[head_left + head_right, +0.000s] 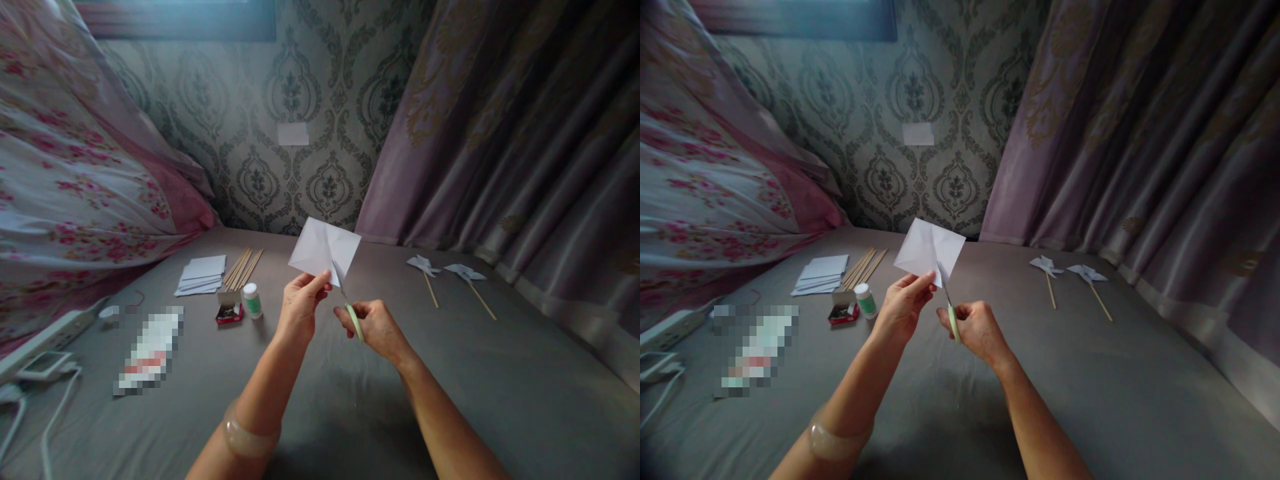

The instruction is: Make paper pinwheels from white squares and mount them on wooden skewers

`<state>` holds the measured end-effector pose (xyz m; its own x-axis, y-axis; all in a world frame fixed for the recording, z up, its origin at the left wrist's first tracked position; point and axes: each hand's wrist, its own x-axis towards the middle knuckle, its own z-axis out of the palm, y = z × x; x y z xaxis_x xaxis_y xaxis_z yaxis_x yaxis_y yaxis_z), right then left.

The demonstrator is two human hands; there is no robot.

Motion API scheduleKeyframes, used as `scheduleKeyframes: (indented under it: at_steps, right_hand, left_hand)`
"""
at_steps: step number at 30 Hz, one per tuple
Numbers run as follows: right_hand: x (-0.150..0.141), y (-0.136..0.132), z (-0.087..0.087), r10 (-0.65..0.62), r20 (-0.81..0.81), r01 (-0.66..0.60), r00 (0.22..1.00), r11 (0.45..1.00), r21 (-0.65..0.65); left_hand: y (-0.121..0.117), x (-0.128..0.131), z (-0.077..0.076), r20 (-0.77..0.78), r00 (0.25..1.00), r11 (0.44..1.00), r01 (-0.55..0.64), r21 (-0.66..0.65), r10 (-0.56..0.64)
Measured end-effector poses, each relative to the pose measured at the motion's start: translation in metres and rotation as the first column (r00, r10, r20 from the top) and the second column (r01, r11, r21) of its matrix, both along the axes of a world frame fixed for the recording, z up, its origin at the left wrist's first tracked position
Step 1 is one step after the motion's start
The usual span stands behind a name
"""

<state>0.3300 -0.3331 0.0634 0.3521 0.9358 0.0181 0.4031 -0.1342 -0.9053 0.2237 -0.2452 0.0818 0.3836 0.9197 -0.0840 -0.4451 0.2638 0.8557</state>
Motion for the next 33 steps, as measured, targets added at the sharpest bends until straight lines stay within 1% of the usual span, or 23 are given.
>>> scheduleKeyframes:
  at_steps: [10,23,33]
  right_hand:
    - [-0.0008,0.0002,0.0008,-0.017,0.002,0.017,1.0,1.0,0.004]
    - [0.0006,0.0011,-0.0011,-0.02,0.013,0.02,1.0,1.0,-0.004]
    - [0.0002,0.0008,-0.0001,-0.027,0.01,0.028,1.0,1.0,-0.01]
  left_hand:
    - [-0.0018,-0.0001,0.0032,0.012,1.0,0.999,0.003,-0.035,-0.002]
    - [-0.0007,0.0012,0.0008,0.04,0.999,0.998,0.006,-0.059,-0.004]
    - [-0.0013,0.0001,0.0028,0.039,0.999,0.997,0.004,-0.076,-0.001]
